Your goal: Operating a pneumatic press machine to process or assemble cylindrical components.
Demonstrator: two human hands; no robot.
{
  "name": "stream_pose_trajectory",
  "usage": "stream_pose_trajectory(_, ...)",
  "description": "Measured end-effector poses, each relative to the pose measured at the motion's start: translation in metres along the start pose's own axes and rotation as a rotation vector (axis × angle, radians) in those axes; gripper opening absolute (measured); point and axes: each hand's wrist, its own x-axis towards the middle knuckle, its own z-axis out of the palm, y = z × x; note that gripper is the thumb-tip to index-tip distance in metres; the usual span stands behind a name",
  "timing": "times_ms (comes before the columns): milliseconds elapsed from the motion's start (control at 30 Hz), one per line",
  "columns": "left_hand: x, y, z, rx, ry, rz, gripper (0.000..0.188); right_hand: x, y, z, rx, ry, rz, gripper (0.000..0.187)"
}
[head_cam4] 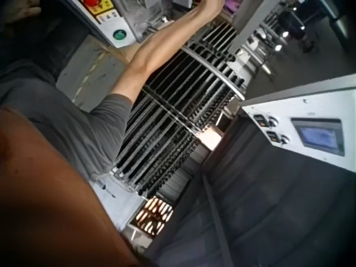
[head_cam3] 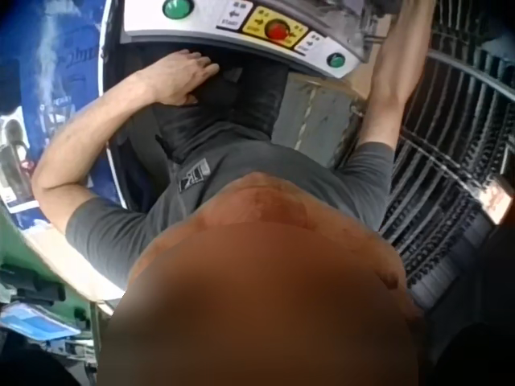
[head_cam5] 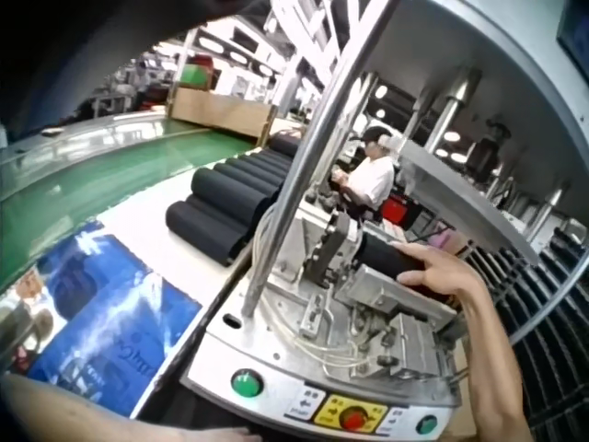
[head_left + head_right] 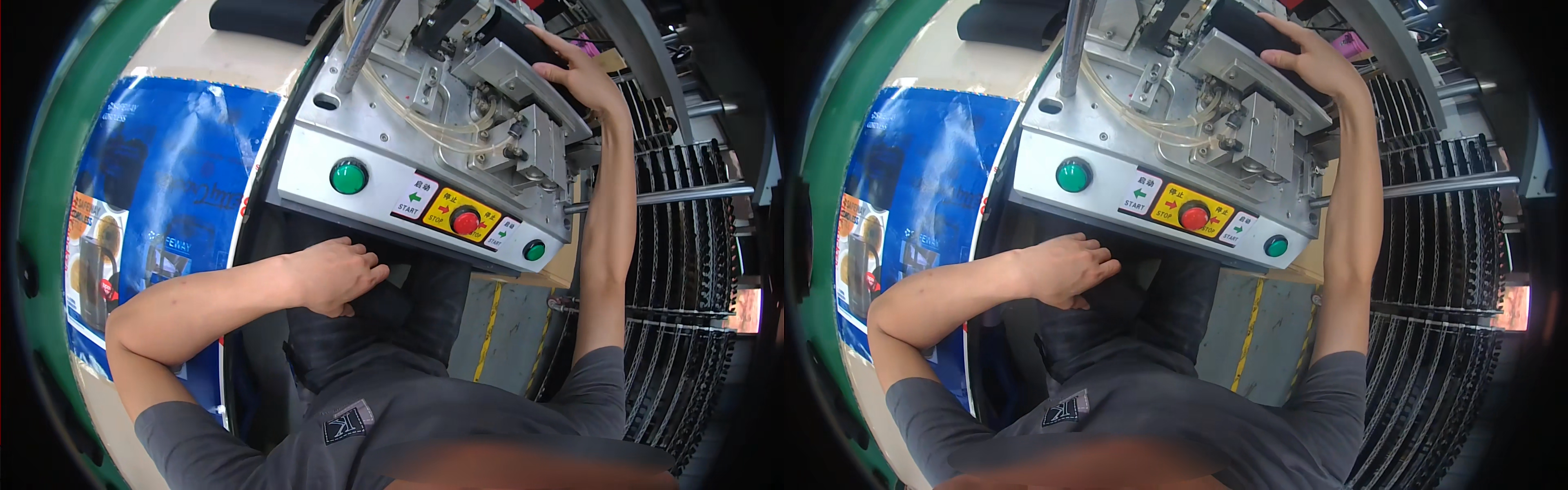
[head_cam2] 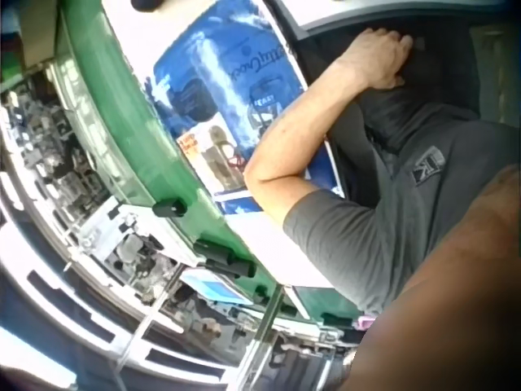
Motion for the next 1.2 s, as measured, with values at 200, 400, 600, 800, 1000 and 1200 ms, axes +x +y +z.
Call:
stream_pose_trajectory(200, 0.003, -0.001, 0.003, -0.035, -0.020, -0.016, 0.066, 0.011, -0.004, 0.010, 0.046, -0.097, -0.004, 0.074)
stream_pose_trajectory(400, 0.010, 0.007, -0.004, -0.012, -0.074, -0.024, 0.068, 0.016, 0.026, 0.015, -0.103, -0.095, 0.082, 0.073)
stream_pose_trajectory(600, -0.001, 0.034, -0.030, 0.004, 0.207, -0.090, 0.074, -0.066, 0.013, 0.034, -0.018, 0.581, -0.026, 0.056)
stream_pose_trajectory(800, -0.050, 0.052, -0.041, 0.145, 0.457, -0.354, 0.073, -0.191, -0.015, 0.123, 0.144, 1.208, -0.249, 0.037)
stream_pose_trajectory(1000, -0.054, 0.033, -0.018, 0.195, 0.544, -0.362, 0.074, -0.240, -0.013, 0.202, 0.300, 1.299, -0.172, 0.039)
stream_pose_trajectory(1200, -0.059, 0.032, -0.021, 0.363, 0.772, -0.269, 0.074, -0.259, -0.085, 0.257, 0.863, 0.944, -0.407, 0.026)
